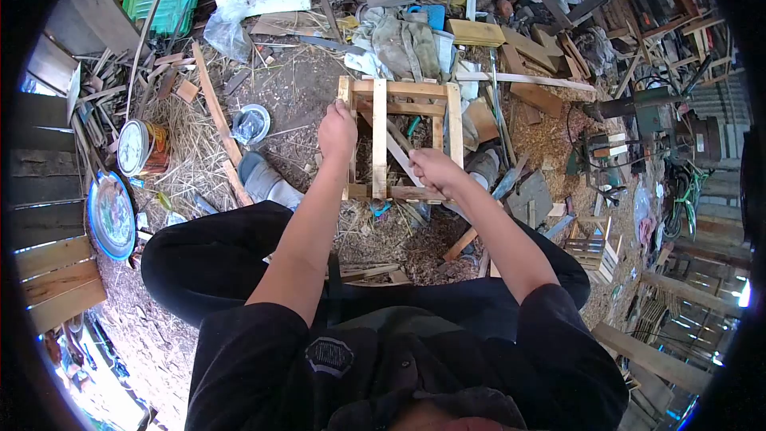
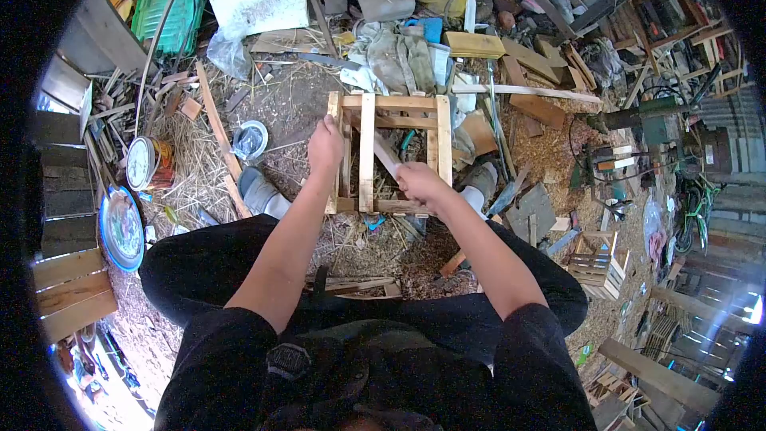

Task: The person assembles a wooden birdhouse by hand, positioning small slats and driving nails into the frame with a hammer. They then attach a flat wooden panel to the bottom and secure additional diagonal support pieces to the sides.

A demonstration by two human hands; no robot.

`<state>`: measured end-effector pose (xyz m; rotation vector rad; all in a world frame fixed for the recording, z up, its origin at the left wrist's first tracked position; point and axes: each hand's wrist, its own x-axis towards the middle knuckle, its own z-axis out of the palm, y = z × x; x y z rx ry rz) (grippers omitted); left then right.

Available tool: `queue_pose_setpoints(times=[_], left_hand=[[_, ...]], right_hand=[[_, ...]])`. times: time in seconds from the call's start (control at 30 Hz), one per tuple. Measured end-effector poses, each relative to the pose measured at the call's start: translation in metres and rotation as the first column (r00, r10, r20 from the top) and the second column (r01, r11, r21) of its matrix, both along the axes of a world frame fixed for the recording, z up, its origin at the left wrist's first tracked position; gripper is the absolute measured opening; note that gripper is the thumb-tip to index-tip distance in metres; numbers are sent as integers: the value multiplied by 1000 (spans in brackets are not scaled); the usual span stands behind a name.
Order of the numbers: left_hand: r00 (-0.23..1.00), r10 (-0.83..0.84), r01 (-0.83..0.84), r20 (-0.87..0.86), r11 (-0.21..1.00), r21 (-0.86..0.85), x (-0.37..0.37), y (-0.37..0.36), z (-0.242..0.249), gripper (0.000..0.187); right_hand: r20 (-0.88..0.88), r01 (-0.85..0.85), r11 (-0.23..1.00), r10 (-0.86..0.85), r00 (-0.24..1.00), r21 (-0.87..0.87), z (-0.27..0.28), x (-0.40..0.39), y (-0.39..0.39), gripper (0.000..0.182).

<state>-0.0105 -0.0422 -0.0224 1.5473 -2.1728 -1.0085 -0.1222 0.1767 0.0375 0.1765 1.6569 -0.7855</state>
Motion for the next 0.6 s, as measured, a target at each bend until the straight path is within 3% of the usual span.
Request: queue_pose_setpoints(times=[0.07, 0.2, 0.27, 0.37, 0.5, 0.57, 0.6], left_hand=[[999, 22, -22, -25, 1000, 20, 3, -10, -12, 55], [998, 19, -16, -54, 999, 49, 0, -5, -7, 55], [999, 12, -9, -52, 998, 59, -1, -3, -4, 55], [998, 25, -20, -63, 998, 67, 0, -3, -4, 55], [1000, 3, -3, -5, 995, 99, 1, -6, -2, 60], [1000, 3, -5, 13, 994, 112, -1, -6, -1, 62], [1000, 4, -8, 28, 993, 121, -1, -6, 0, 65]], right_hand=[[-67, -68, 951, 50, 996, -300, 18, 11, 18, 30], [-113, -7, 965, -23, 993, -261, 26, 15, 16, 31], [99, 171, 969, -155, 983, -179, 12, 10, 9, 35], [143, 207, 973, -191, 971, -103, -10, 7, 5, 38], [155, 176, 977, -157, 975, -117, -23, -5, 0, 39], [109, 115, 973, -95, 990, -199, -23, -11, -5, 39], [80, 5, 982, 10, 997, -188, -24, -18, -4, 36]])
